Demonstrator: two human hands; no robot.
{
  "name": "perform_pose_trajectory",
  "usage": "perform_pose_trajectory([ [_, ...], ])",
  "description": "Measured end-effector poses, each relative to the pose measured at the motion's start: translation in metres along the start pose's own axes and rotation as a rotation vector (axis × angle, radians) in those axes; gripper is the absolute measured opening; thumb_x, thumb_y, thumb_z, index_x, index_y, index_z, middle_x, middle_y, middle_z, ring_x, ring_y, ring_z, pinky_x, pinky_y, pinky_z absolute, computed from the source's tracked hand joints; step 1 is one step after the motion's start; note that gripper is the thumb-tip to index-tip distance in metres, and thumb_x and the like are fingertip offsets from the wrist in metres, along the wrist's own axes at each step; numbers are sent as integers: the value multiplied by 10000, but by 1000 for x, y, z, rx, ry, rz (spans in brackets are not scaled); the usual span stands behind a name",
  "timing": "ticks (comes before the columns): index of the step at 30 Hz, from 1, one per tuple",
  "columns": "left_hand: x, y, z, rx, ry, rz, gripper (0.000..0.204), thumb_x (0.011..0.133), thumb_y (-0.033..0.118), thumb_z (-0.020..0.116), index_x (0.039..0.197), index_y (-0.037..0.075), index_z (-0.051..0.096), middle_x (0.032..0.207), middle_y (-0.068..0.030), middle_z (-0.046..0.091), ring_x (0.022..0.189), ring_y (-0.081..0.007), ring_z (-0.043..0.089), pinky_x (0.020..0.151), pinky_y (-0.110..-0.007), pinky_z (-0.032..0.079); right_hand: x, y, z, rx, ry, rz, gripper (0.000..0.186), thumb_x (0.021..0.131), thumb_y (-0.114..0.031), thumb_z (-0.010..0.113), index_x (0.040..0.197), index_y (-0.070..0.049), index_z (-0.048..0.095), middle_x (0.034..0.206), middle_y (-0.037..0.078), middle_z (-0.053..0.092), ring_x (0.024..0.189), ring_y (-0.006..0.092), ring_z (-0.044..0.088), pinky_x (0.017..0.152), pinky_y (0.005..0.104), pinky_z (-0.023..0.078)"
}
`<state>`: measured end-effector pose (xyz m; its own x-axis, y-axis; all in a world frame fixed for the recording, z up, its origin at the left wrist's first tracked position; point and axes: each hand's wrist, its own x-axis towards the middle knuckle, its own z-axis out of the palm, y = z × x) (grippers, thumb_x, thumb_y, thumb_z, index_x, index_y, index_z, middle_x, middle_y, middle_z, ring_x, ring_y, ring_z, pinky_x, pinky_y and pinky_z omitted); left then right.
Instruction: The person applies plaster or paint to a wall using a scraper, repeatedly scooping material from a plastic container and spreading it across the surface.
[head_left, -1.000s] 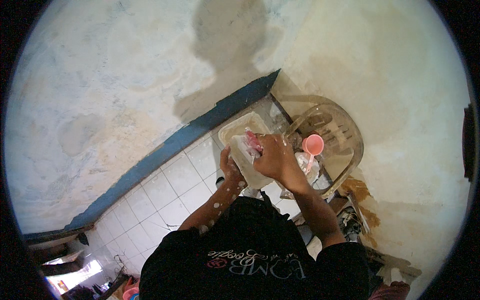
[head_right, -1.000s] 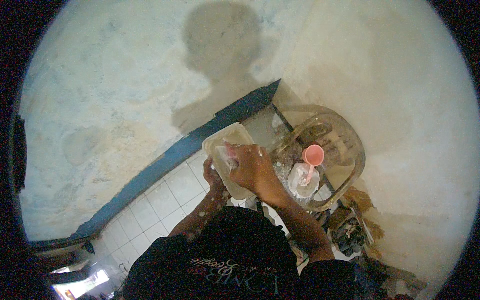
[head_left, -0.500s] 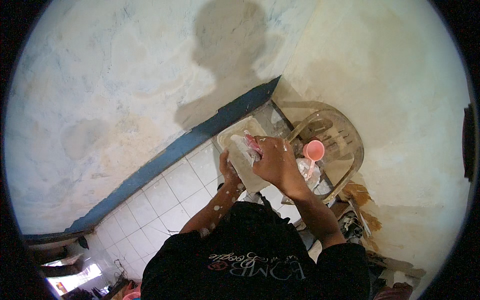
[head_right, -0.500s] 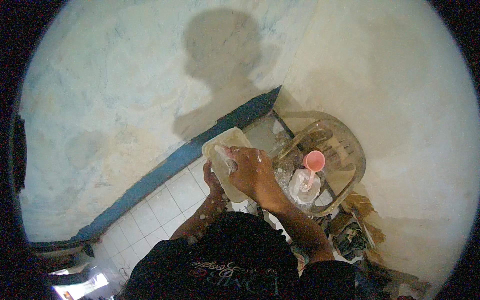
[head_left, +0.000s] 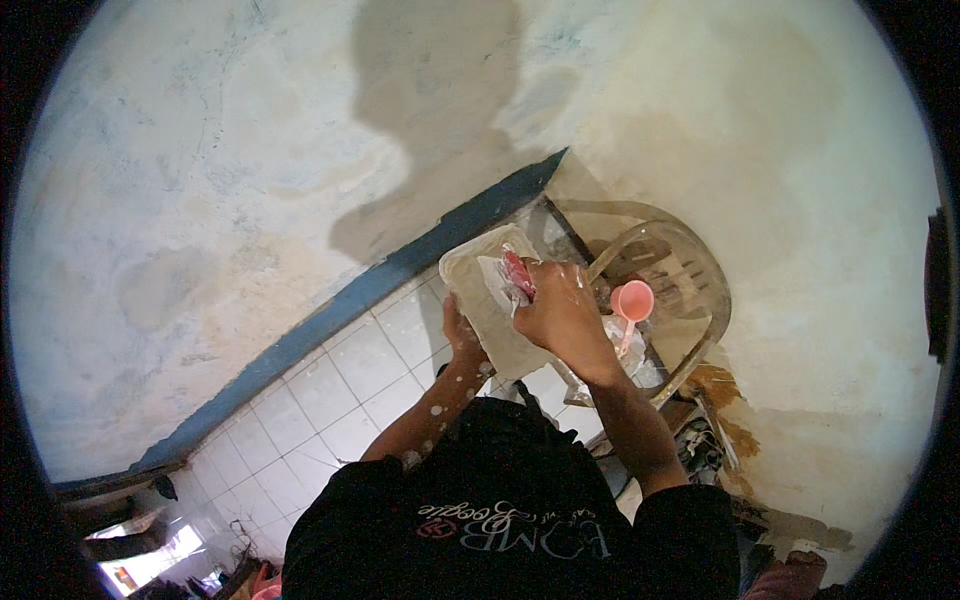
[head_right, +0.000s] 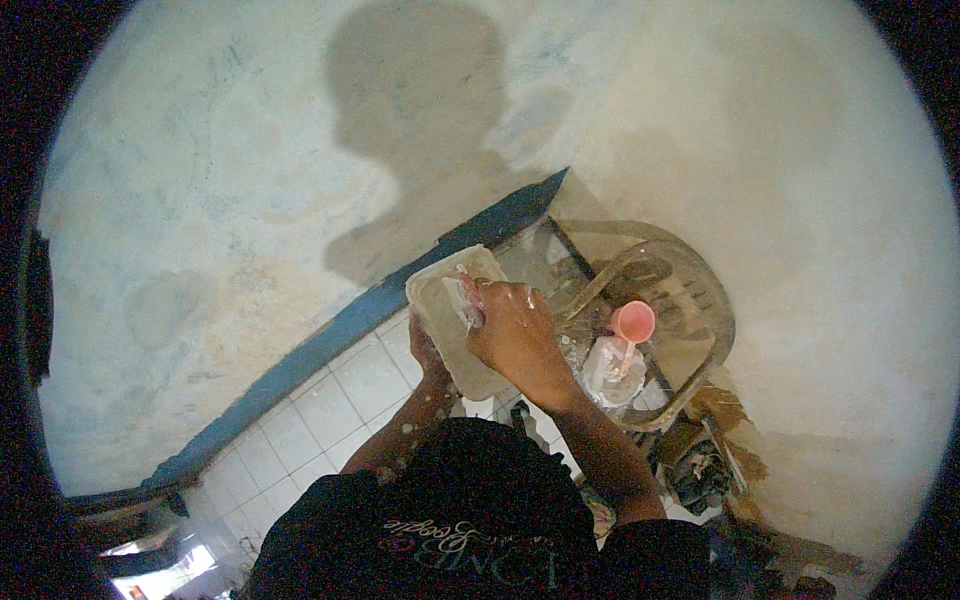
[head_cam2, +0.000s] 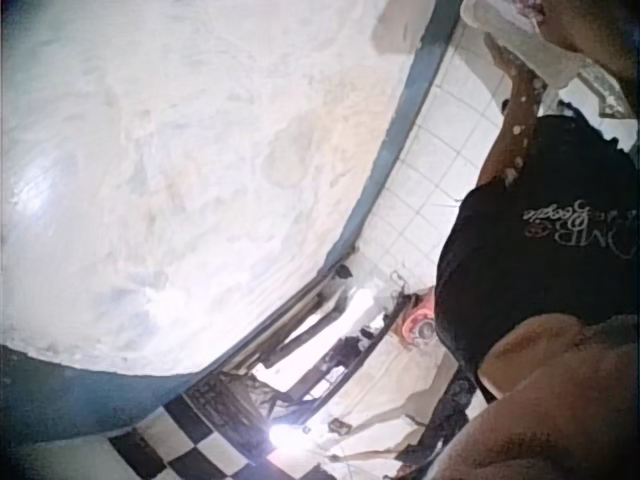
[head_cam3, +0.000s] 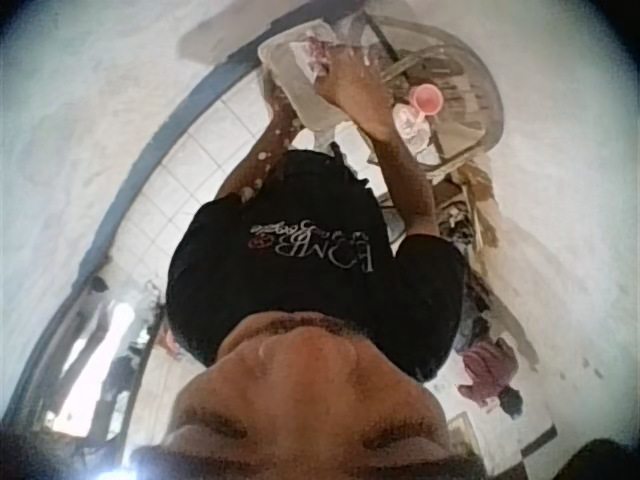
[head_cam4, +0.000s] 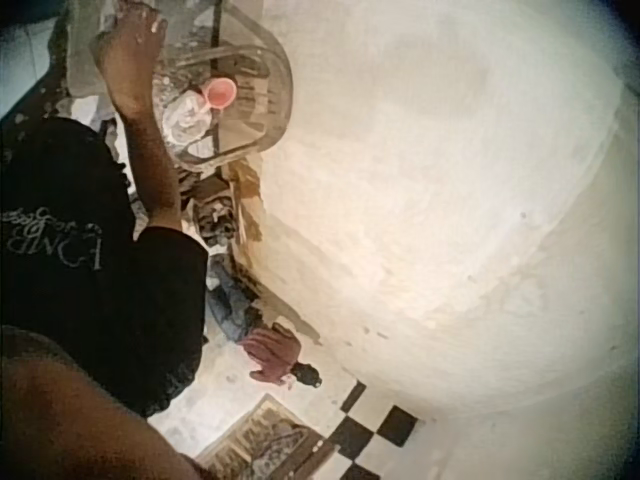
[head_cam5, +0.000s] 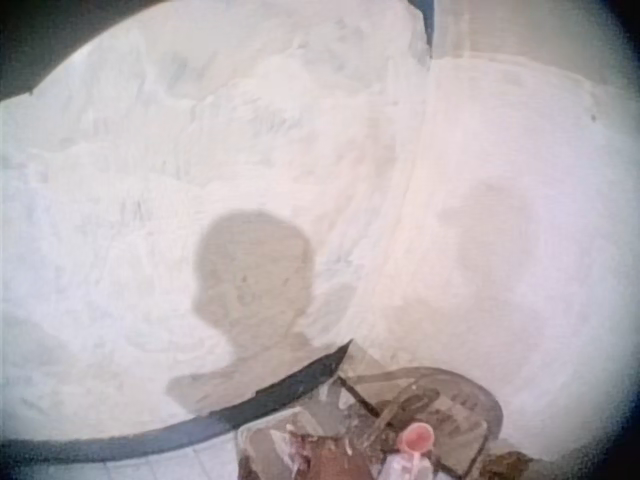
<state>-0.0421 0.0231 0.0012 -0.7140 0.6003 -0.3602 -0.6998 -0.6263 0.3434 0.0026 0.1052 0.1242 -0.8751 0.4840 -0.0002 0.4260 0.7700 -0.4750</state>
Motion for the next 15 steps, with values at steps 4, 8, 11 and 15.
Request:
perform_pose_trajectory([
  [4, 11, 15, -3, 58, 35, -42, 629, 811, 514, 357, 1265, 79, 366, 1228, -139, 450, 1106, -317, 446, 962, -427, 337, 15, 0, 12, 143, -100, -3, 326, 582, -52, 550, 901, -24, 606, 820, 238, 582, 798, 418, 533, 743, 468, 426],
  [8, 26, 23, -13, 47, -9, -62, 621, 814, 512, 357, 1255, 74, 374, 1206, -148, 462, 1088, -315, 459, 952, -427, 346, 21, -14, 16, 61, -16, -44, 351, 602, -94, 581, 950, -49, 589, 774, 213, 582, 753, 397, 559, 685, 464, 453],
  [11, 44, 22, -42, 5, -195, -49, 610, 818, 506, 361, 1240, 67, 387, 1175, -153, 480, 1060, -304, 480, 932, -423, 365, 25, -13, 26, 98, -12, -16, 363, 593, -91, 568, 953, -49, 587, 807, 217, 580, 803, 404, 547, 723, 468, 437],
  [15, 49, 20, -36, -50, -163, -93, 614, 812, 507, 380, 1228, 55, 395, 1156, -152, 492, 1039, -292, 495, 914, -411, 382, 31, -15, 11, 227, -57, 122, 337, 597, -78, 551, 930, -43, 596, 892, 224, 573, 887, 399, 503, 764, 440, 413],
])
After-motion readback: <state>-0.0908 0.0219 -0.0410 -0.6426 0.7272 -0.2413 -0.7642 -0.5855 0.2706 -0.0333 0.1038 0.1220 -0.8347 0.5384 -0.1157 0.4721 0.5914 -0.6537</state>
